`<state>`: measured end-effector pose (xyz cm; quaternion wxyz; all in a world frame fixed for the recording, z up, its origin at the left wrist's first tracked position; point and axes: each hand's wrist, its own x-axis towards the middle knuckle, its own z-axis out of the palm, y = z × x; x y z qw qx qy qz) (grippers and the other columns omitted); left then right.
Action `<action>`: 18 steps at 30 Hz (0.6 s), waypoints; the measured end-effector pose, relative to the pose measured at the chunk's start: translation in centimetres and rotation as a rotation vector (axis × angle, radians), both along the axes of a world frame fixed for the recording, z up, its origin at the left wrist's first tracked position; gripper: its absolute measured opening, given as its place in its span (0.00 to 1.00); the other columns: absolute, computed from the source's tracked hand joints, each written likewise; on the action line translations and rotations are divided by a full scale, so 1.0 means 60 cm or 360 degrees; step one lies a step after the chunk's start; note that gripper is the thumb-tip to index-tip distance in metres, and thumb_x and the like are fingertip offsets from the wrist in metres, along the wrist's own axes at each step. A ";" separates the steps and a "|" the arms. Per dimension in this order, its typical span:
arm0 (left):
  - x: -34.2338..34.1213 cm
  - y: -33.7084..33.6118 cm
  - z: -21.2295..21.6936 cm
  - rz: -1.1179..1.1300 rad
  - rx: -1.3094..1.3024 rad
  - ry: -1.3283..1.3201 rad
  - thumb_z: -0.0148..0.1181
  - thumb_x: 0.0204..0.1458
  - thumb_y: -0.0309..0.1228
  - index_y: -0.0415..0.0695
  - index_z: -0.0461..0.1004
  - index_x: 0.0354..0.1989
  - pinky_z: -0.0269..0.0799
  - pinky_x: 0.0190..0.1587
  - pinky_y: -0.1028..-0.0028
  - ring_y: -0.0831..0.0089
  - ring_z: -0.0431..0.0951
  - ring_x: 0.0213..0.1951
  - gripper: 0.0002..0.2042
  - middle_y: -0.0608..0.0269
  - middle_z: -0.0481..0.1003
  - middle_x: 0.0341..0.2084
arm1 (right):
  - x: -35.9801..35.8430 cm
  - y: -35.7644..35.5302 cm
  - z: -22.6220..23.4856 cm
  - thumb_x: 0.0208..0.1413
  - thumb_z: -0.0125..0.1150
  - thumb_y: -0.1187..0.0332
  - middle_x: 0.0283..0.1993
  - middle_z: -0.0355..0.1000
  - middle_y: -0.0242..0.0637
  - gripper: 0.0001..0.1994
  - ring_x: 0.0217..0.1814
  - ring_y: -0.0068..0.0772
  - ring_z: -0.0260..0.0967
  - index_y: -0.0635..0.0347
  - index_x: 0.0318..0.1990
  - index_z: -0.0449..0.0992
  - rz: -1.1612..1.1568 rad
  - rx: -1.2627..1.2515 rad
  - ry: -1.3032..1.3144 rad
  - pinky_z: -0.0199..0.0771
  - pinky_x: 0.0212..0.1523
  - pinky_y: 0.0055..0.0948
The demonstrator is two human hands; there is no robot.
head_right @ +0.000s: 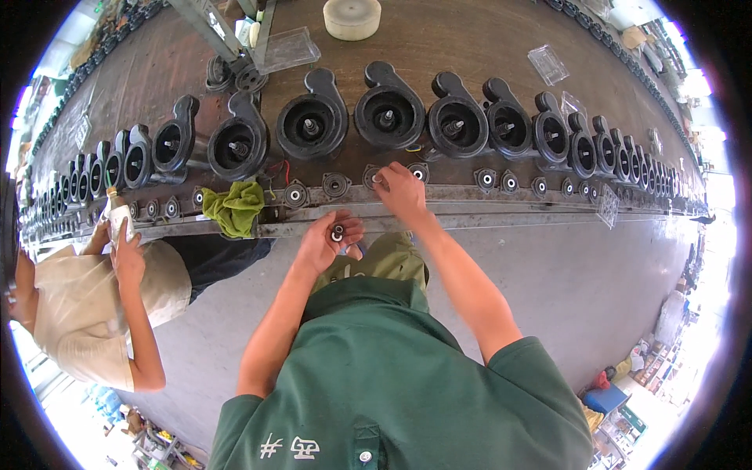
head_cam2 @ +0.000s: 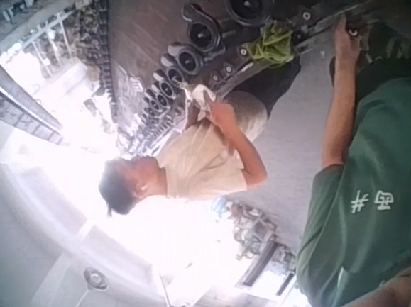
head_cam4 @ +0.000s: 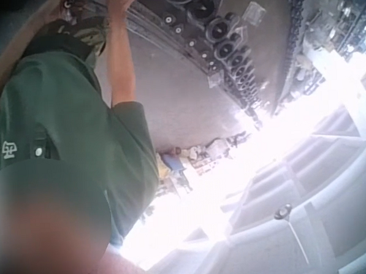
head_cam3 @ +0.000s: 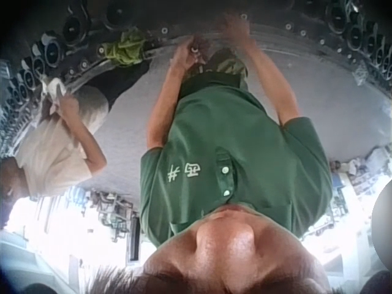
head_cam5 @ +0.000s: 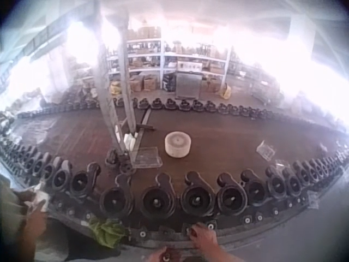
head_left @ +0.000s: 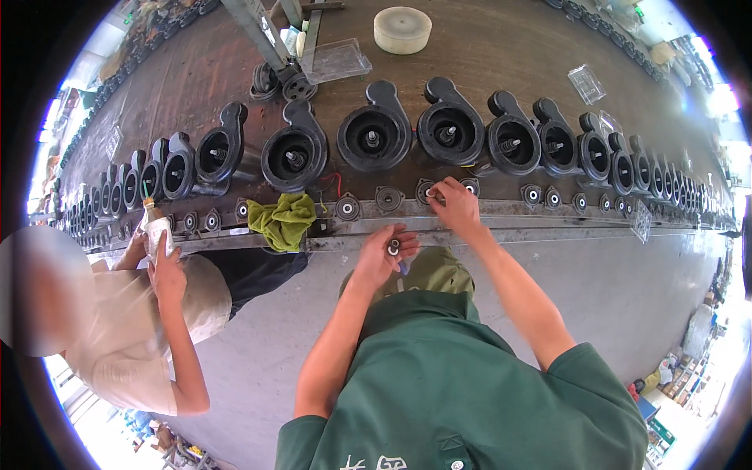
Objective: The person places washers and other small metal components into black mechanical housings arranged on a long industrial workbench, picks up a green cloth to wipe down the surface, and continues inserting small parts from plastic trays into the housings.
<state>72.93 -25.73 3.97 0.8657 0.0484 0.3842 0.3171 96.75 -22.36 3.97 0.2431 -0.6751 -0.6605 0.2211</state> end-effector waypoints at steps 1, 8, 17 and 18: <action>-0.002 0.001 0.001 0.0007 0.0008 0.0002 0.46 0.70 0.38 0.31 0.69 0.54 0.81 0.52 0.57 0.51 0.83 0.44 0.19 0.40 0.79 0.46 | 0.000 0.004 0.001 0.50 0.70 0.66 0.37 0.74 0.35 0.08 0.40 0.45 0.77 0.52 0.38 0.80 0.0045 0.0007 -0.0040 0.77 0.38 0.43; -0.010 0.002 0.004 0.0054 0.0041 0.0025 0.46 0.70 0.38 0.31 0.69 0.55 0.80 0.53 0.54 0.49 0.83 0.45 0.19 0.40 0.79 0.47 | 0.001 0.007 -0.005 0.51 0.70 0.66 0.39 0.75 0.34 0.09 0.40 0.44 0.78 0.53 0.39 0.80 0.0003 -0.0075 0.0023 0.77 0.38 0.42; -0.015 -0.001 0.012 0.0121 0.0039 0.0009 0.44 0.71 0.38 0.32 0.69 0.56 0.79 0.52 0.54 0.53 0.82 0.43 0.19 0.44 0.79 0.46 | -0.040 -0.011 0.052 0.51 0.71 0.65 0.38 0.75 0.34 0.09 0.37 0.42 0.78 0.54 0.39 0.81 0.0030 -0.0014 0.0290 0.78 0.36 0.37; -0.017 -0.003 0.010 0.0126 0.0061 -0.0002 0.44 0.71 0.39 0.32 0.69 0.56 0.79 0.52 0.55 0.55 0.82 0.43 0.20 0.45 0.79 0.45 | -0.056 -0.020 0.071 0.50 0.72 0.66 0.38 0.75 0.35 0.10 0.37 0.42 0.78 0.54 0.39 0.81 0.0184 0.0045 0.0321 0.78 0.36 0.37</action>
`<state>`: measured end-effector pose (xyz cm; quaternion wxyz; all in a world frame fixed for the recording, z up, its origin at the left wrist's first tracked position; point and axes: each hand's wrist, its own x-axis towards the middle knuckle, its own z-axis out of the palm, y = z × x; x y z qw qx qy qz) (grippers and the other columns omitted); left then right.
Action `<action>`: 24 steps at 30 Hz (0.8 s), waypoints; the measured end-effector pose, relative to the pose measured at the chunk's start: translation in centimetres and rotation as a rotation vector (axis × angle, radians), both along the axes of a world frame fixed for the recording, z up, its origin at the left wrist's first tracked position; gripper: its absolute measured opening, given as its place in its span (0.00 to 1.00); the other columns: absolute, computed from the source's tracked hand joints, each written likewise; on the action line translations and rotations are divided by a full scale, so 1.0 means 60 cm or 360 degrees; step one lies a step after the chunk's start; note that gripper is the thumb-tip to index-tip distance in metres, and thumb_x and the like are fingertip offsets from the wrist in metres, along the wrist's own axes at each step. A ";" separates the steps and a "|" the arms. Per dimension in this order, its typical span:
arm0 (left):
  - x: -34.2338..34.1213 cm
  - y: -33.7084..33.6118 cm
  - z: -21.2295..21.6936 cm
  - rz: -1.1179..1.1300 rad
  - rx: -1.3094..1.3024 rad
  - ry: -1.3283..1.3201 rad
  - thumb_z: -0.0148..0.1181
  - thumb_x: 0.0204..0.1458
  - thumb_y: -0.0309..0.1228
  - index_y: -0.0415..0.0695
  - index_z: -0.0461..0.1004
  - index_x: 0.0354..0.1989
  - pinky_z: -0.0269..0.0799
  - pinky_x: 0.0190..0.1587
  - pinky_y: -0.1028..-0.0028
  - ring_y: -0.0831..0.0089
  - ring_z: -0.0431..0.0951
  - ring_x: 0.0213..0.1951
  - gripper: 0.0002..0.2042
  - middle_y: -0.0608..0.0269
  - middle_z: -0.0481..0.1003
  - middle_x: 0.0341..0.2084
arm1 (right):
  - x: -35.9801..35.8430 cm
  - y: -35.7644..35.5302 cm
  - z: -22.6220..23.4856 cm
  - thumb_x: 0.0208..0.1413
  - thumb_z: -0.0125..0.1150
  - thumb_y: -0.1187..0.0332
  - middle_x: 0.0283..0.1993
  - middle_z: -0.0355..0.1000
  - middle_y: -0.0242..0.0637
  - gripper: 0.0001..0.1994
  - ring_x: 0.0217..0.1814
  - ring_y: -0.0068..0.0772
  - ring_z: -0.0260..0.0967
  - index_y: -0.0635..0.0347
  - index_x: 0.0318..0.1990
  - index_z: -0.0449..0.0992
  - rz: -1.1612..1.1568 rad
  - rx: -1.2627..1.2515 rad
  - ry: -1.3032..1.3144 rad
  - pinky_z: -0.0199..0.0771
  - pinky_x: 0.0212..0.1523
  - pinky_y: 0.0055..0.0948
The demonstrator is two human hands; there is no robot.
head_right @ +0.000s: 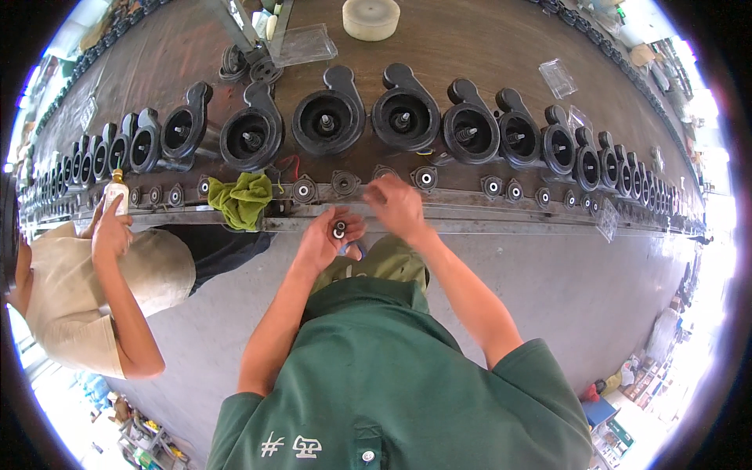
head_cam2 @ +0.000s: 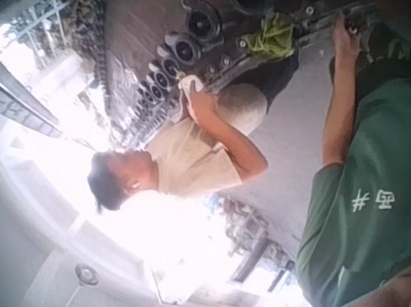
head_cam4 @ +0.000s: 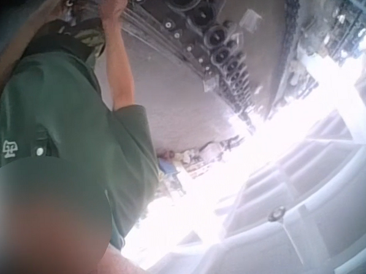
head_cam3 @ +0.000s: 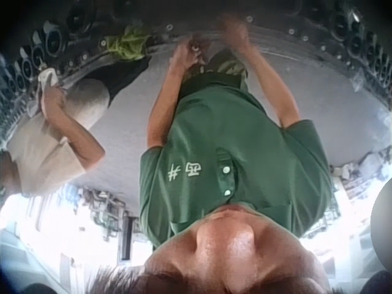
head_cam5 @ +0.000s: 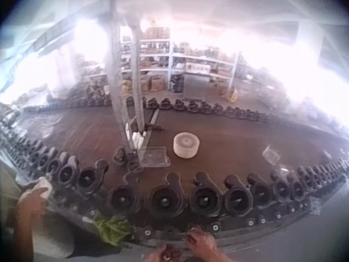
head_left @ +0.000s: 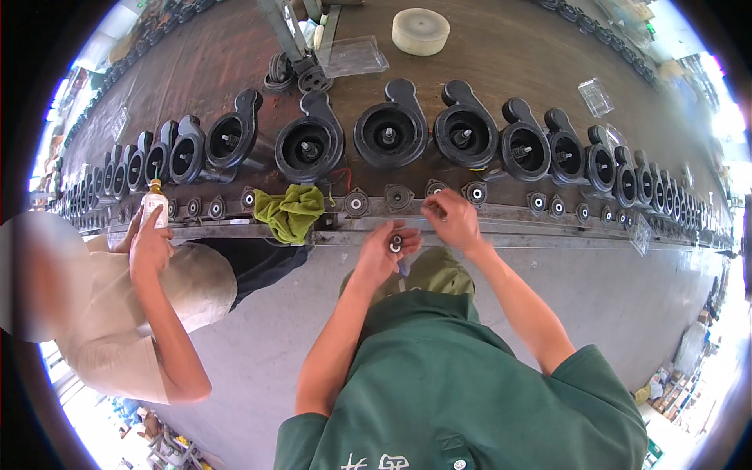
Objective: The person places washers and other small metal components into black mechanical housings arranged on a long industrial workbench, picks up a green cloth to wipe down the surface, and continues inserting small parts from plastic trays into the housings.
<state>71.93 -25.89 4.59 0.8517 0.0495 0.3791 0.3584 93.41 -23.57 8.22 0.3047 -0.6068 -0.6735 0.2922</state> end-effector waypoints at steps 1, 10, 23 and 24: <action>-0.001 0.000 -0.001 0.0000 0.0026 -0.0011 0.43 0.72 0.40 0.33 0.70 0.55 0.79 0.51 0.56 0.56 0.82 0.43 0.20 0.47 0.79 0.45 | -0.016 -0.010 0.022 0.50 0.72 0.67 0.37 0.75 0.35 0.10 0.36 0.41 0.78 0.55 0.39 0.82 0.0142 0.0076 0.0033 0.78 0.36 0.37; -0.012 0.004 -0.001 -0.0057 0.0070 -0.0054 0.41 0.73 0.44 0.36 0.73 0.51 0.81 0.47 0.64 0.66 0.80 0.44 0.22 0.55 0.79 0.43 | -0.063 -0.024 0.031 0.50 0.70 0.61 0.38 0.75 0.36 0.10 0.38 0.47 0.77 0.52 0.38 0.82 0.0510 -0.0126 -0.0124 0.78 0.36 0.44; -0.016 0.022 -0.001 -0.0034 -0.0077 0.0242 0.44 0.71 0.40 0.30 0.71 0.49 0.83 0.43 0.60 0.55 0.85 0.37 0.20 0.43 0.81 0.41 | -0.070 0.080 -0.080 0.56 0.63 0.61 0.35 0.81 0.42 0.09 0.39 0.53 0.80 0.55 0.36 0.81 -0.0109 -0.0293 -0.0368 0.79 0.41 0.48; -0.019 0.022 -0.004 -0.0051 -0.0080 0.0250 0.43 0.71 0.39 0.29 0.71 0.50 0.84 0.43 0.60 0.55 0.85 0.38 0.20 0.43 0.81 0.41 | -0.071 0.084 -0.079 0.55 0.63 0.61 0.35 0.82 0.42 0.09 0.39 0.53 0.80 0.55 0.36 0.82 -0.0080 -0.0300 -0.0454 0.79 0.41 0.48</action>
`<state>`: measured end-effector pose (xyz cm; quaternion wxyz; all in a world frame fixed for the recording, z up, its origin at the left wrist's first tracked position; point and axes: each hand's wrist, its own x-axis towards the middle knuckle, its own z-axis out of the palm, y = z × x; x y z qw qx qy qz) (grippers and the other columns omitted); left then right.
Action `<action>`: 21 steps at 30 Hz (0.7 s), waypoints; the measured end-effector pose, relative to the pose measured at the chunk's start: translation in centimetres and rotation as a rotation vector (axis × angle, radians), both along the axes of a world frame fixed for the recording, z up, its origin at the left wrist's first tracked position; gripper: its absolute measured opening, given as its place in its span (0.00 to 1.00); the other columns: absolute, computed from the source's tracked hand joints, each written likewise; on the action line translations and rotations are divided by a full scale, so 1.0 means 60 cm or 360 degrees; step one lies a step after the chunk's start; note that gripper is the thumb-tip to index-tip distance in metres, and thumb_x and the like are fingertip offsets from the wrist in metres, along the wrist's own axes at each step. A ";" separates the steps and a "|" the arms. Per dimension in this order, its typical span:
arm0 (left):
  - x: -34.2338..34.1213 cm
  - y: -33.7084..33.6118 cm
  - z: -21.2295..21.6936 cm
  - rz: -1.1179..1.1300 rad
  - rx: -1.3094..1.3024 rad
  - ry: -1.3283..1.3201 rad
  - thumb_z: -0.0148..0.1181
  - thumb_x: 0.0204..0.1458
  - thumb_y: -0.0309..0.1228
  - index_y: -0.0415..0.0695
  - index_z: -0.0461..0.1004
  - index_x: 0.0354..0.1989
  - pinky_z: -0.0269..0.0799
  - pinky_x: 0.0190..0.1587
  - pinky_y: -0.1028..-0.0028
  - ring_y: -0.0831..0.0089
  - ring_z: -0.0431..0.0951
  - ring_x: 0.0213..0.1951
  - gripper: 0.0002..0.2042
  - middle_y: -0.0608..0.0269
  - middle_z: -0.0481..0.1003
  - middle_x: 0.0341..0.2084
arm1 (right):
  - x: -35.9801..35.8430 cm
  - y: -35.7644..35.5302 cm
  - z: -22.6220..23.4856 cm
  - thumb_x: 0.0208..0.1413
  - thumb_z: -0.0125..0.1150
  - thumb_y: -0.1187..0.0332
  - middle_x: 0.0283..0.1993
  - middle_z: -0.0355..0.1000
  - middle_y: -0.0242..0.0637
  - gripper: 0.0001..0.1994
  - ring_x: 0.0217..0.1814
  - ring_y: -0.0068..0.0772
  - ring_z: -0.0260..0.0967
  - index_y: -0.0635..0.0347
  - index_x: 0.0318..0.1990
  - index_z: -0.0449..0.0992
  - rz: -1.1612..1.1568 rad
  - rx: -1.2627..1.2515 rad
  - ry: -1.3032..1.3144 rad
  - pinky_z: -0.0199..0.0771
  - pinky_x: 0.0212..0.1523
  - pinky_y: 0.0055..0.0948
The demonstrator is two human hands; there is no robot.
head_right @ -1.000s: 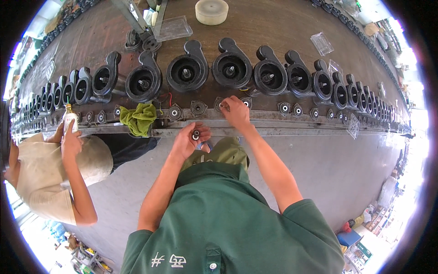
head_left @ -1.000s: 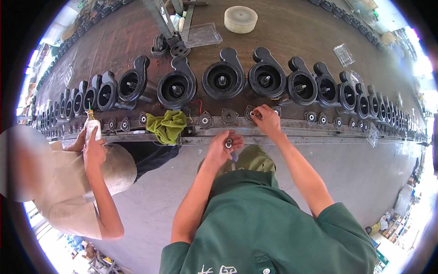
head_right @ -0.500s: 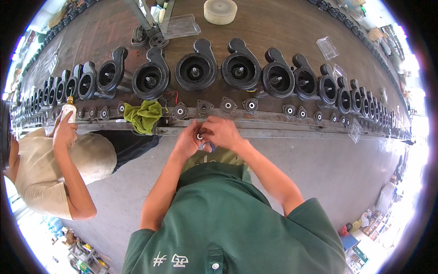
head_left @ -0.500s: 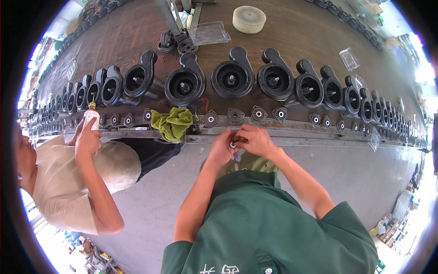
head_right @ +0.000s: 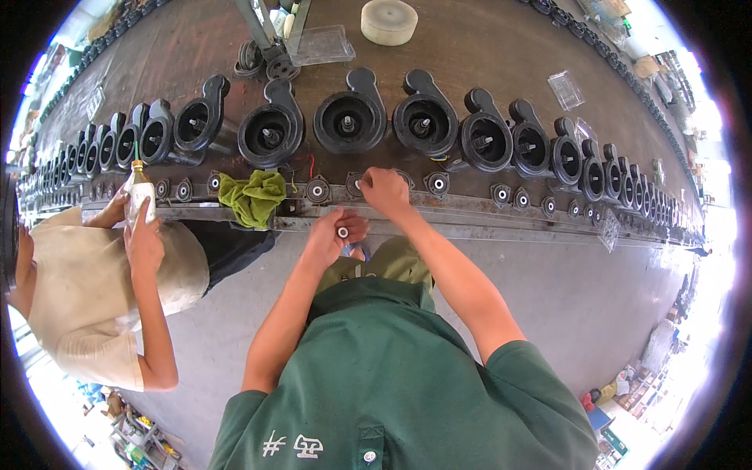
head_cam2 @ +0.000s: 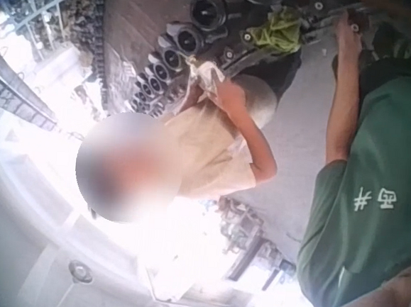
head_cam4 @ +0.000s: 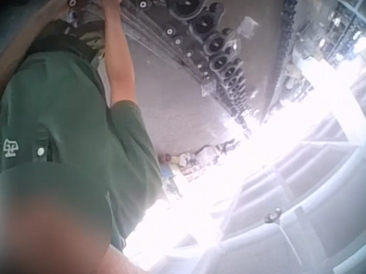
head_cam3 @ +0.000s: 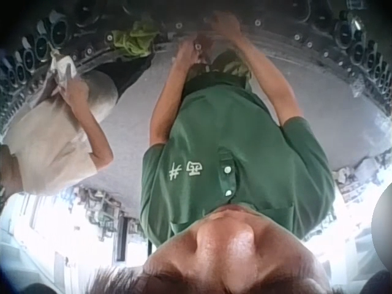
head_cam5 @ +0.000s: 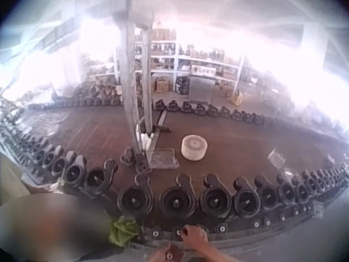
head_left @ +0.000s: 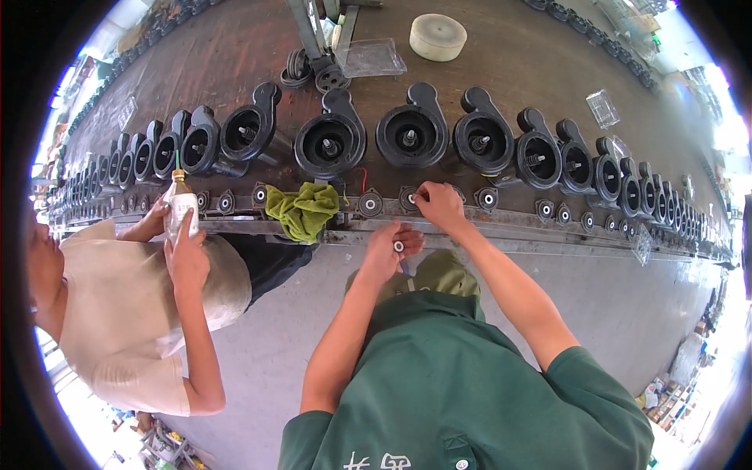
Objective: The person places washers and other small metal components into black mechanical housings arranged on a long industrial workbench, picks up a green cloth to wipe down the surface, and continues inserting small parts from plastic trays into the housings.
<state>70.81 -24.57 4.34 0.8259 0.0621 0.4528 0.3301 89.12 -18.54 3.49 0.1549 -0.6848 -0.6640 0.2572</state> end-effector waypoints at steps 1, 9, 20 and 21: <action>-0.005 -0.001 -0.003 -0.0014 -0.0008 0.0010 0.43 0.71 0.38 0.29 0.71 0.51 0.84 0.43 0.60 0.55 0.85 0.39 0.20 0.43 0.81 0.42 | -0.003 0.003 0.003 0.55 0.64 0.61 0.35 0.82 0.42 0.08 0.40 0.52 0.80 0.54 0.36 0.82 -0.0059 -0.0049 0.0019 0.79 0.42 0.48; -0.013 -0.002 -0.009 -0.0018 -0.0027 -0.0022 0.43 0.71 0.36 0.30 0.71 0.50 0.85 0.42 0.60 0.56 0.85 0.38 0.19 0.43 0.81 0.42 | -0.001 0.006 -0.006 0.52 0.68 0.62 0.34 0.81 0.39 0.08 0.38 0.47 0.79 0.54 0.36 0.83 -0.0020 -0.0003 0.0233 0.79 0.41 0.46; 0.113 -0.032 -0.005 -0.0140 -0.0070 -0.0344 0.43 0.72 0.43 0.38 0.74 0.50 0.80 0.50 0.60 0.62 0.83 0.44 0.20 0.55 0.81 0.44 | 0.073 -0.168 0.161 0.52 0.67 0.61 0.36 0.77 0.43 0.10 0.42 0.51 0.77 0.55 0.38 0.81 0.0072 0.0152 0.0310 0.78 0.41 0.45; 0.131 -0.036 -0.012 -0.0233 -0.0016 -0.0417 0.42 0.72 0.44 0.39 0.74 0.50 0.78 0.51 0.61 0.64 0.82 0.46 0.20 0.57 0.81 0.45 | 0.090 -0.187 0.185 0.52 0.67 0.59 0.41 0.77 0.41 0.12 0.45 0.50 0.77 0.54 0.41 0.81 0.0110 0.0094 0.0293 0.79 0.43 0.44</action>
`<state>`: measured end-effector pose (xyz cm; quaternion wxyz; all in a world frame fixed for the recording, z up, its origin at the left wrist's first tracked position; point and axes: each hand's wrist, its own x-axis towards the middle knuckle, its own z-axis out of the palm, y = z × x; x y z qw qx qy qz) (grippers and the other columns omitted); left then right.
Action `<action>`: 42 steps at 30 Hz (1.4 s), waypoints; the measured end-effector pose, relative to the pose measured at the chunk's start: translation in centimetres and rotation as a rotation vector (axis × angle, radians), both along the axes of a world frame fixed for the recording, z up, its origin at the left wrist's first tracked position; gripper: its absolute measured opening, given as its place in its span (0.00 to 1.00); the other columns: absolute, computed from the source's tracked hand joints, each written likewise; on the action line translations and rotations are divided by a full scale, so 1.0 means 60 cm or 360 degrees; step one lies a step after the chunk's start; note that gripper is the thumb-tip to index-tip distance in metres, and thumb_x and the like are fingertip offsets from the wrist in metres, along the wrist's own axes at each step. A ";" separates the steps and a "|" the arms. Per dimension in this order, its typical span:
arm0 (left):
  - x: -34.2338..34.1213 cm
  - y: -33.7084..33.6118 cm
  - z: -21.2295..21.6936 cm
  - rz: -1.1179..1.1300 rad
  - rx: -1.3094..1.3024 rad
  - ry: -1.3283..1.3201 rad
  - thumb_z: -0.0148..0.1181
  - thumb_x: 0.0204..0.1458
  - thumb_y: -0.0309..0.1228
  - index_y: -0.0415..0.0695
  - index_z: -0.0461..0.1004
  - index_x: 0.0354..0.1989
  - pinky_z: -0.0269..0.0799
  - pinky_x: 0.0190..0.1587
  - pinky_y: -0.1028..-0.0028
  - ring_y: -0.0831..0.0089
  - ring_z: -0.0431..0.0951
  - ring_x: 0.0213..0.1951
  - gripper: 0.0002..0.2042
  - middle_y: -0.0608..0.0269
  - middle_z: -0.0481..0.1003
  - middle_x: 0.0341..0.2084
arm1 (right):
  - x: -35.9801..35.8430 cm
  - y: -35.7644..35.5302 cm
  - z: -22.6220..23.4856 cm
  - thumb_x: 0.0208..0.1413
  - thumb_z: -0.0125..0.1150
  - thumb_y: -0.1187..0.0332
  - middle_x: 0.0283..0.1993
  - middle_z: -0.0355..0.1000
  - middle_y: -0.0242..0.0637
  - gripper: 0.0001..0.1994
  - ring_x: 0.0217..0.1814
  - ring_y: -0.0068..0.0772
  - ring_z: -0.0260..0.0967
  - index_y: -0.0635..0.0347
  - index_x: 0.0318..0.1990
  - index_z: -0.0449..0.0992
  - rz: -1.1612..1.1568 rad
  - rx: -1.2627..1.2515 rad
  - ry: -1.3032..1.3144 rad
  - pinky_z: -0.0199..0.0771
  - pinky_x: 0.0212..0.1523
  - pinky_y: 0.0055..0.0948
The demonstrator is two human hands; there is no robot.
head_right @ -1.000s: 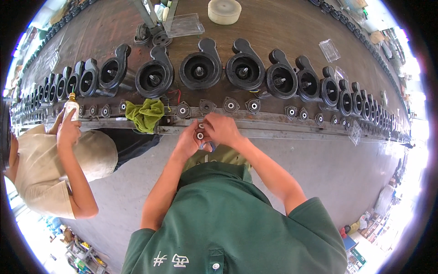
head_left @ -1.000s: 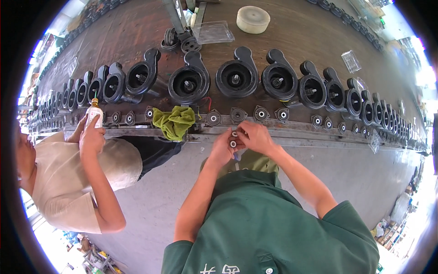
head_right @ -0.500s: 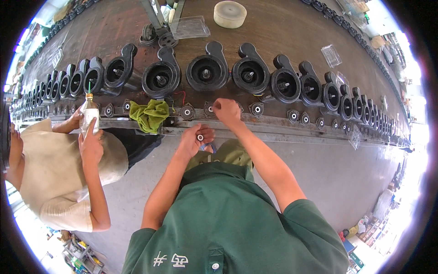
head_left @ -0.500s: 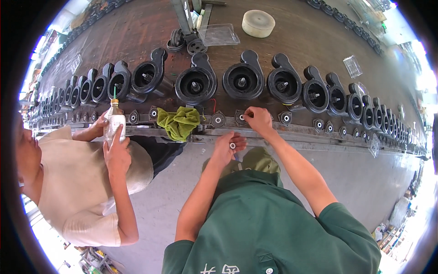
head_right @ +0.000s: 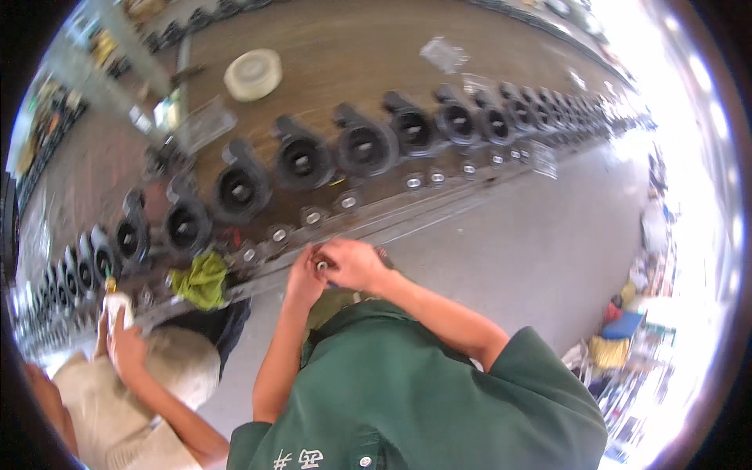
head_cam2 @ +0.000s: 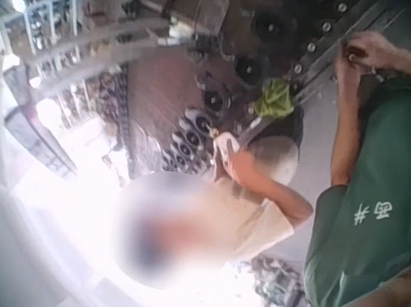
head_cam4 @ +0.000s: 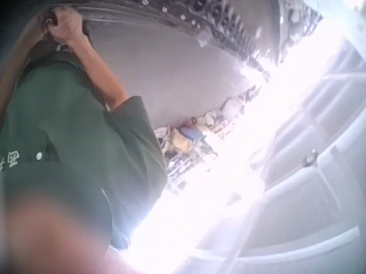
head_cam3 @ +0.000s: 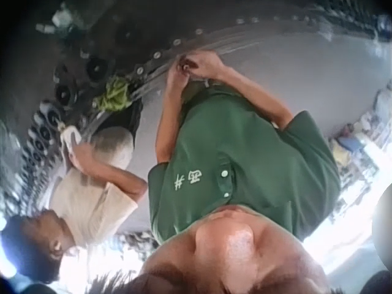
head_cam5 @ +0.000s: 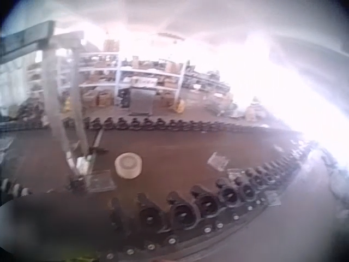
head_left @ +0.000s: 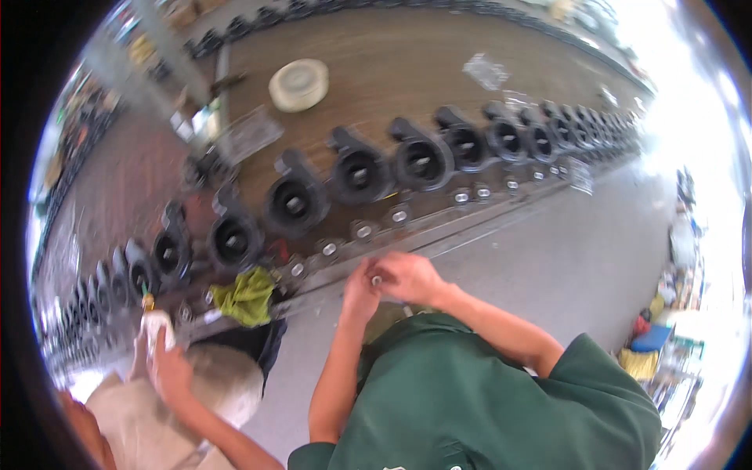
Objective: The person places washers and other small metal components into black mechanical housings arranged on a long industrial workbench, picks up a green cloth to wipe down the surface, and continues inserting small parts from plastic trays into the housings.
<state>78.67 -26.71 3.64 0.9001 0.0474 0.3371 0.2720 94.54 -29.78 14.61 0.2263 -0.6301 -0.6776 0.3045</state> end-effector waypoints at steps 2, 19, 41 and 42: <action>0.053 0.003 0.019 -0.0158 0.0066 -0.0017 0.42 0.72 0.47 0.39 0.75 0.52 0.76 0.52 0.64 0.66 0.80 0.48 0.22 0.58 0.80 0.46 | 0.039 -0.041 -0.008 0.53 0.68 0.59 0.45 0.77 0.38 0.13 0.46 0.49 0.77 0.52 0.43 0.80 -0.0125 0.0119 -0.0055 0.80 0.45 0.43; 0.791 -0.214 0.155 -0.0941 0.0383 -0.0372 0.42 0.72 0.46 0.35 0.71 0.56 0.75 0.53 0.62 0.59 0.80 0.49 0.24 0.47 0.79 0.47 | 0.696 -0.396 0.058 0.48 0.71 0.68 0.36 0.76 0.40 0.10 0.39 0.49 0.77 0.55 0.38 0.81 -0.1119 0.0412 0.0120 0.78 0.40 0.43; 1.519 -0.292 0.031 -0.1054 0.1848 0.1137 0.59 0.61 0.39 0.36 0.78 0.43 0.76 0.38 0.66 0.64 0.82 0.33 0.15 0.54 0.82 0.29 | 1.672 -0.368 -0.144 0.53 0.69 0.61 0.31 0.82 0.39 0.12 0.32 0.34 0.80 0.60 0.37 0.85 -0.1830 -0.0118 0.0083 0.78 0.37 0.34; 1.532 -0.294 0.034 -0.1015 0.1837 0.1227 0.60 0.61 0.39 0.37 0.78 0.44 0.76 0.38 0.65 0.63 0.82 0.32 0.15 0.53 0.81 0.29 | 1.697 -0.352 -0.155 0.52 0.70 0.61 0.32 0.82 0.39 0.11 0.33 0.36 0.80 0.58 0.36 0.85 -0.1784 -0.0109 0.0121 0.78 0.37 0.35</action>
